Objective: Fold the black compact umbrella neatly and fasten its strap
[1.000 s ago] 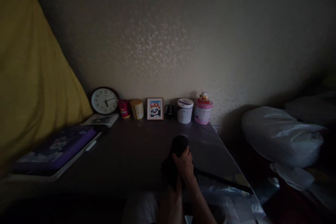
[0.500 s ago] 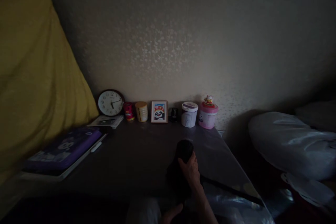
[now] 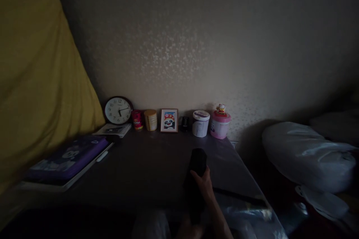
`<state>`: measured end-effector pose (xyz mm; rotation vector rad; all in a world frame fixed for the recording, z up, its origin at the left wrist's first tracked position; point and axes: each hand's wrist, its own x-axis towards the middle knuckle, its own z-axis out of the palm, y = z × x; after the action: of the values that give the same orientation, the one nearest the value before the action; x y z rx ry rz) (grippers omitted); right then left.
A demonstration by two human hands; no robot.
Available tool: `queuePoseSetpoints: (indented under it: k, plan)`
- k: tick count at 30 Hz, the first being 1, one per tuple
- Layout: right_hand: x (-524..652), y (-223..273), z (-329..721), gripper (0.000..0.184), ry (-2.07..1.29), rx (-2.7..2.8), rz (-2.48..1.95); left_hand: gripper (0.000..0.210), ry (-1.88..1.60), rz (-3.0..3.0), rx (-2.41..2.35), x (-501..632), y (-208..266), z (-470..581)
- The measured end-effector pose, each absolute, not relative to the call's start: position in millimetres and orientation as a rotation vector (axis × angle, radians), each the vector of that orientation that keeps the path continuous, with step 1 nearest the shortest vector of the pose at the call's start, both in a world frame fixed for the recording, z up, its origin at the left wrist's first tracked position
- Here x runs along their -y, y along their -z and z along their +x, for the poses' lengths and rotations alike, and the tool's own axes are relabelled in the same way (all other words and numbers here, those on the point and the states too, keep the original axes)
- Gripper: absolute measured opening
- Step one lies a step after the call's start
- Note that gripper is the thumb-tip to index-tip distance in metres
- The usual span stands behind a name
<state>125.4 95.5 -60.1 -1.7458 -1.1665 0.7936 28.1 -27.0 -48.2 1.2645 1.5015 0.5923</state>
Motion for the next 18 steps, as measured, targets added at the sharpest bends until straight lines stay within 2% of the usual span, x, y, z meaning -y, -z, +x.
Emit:
queuePoseSetpoints:
  k: [4,9,12,18]
  plan:
    - [-89,50,124,0.082,-0.864,1.074,-1.631,0.057,-0.569,1.077,-1.505,22,48,35]
    - [-85,42,124,0.087,-0.901,0.998,-1.535,0.064,-0.680,1.279,-1.386,13,61,35]
    - [-83,38,125,0.086,-0.894,0.939,-1.493,0.071,-0.555,1.412,-1.459,9,70,35]
    - [-81,34,129,0.086,-0.871,0.851,-1.511,0.065,-0.404,1.517,-1.692,12,70,40]
